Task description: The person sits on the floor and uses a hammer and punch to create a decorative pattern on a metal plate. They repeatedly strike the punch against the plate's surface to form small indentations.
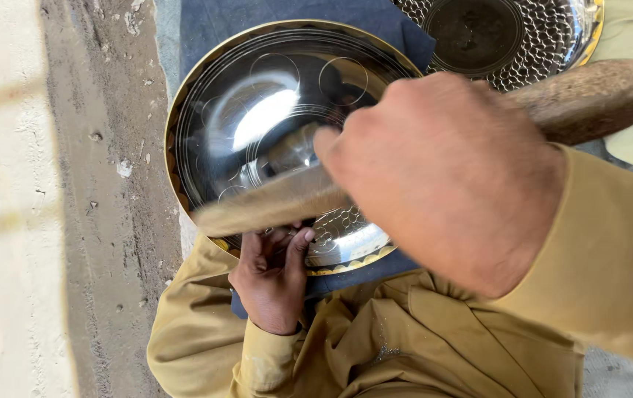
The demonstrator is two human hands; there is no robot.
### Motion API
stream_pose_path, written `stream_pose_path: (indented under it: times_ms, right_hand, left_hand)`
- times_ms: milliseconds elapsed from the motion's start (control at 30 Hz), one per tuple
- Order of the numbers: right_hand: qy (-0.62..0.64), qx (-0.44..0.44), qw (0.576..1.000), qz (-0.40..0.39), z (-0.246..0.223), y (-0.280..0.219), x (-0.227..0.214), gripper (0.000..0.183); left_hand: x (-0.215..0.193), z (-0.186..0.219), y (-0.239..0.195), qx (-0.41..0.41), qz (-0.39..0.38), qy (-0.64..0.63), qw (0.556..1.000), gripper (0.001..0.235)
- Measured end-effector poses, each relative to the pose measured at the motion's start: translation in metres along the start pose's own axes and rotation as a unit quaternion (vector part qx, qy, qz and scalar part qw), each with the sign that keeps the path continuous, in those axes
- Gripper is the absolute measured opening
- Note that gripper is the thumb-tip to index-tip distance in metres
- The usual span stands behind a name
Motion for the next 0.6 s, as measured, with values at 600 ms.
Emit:
stream_pose_path:
  times_ms: [600]
  right_hand:
    - [0.118,0.032,0.992,-0.019,0.024,-0.023,0.051,0.032]
  left_hand:
    - [-0.006,0.012,0.016,0.112,-0.120,0.069,0.984,0.037]
Point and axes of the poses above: each hand's wrist, its own y-axis towards the middle knuckle, its own x-axis out of the palm, z = x × y, the point moved 2 cm from there along y, towards the middle knuckle, and after that the axes turned 12 degrees about -z, right-handed, at the moved point
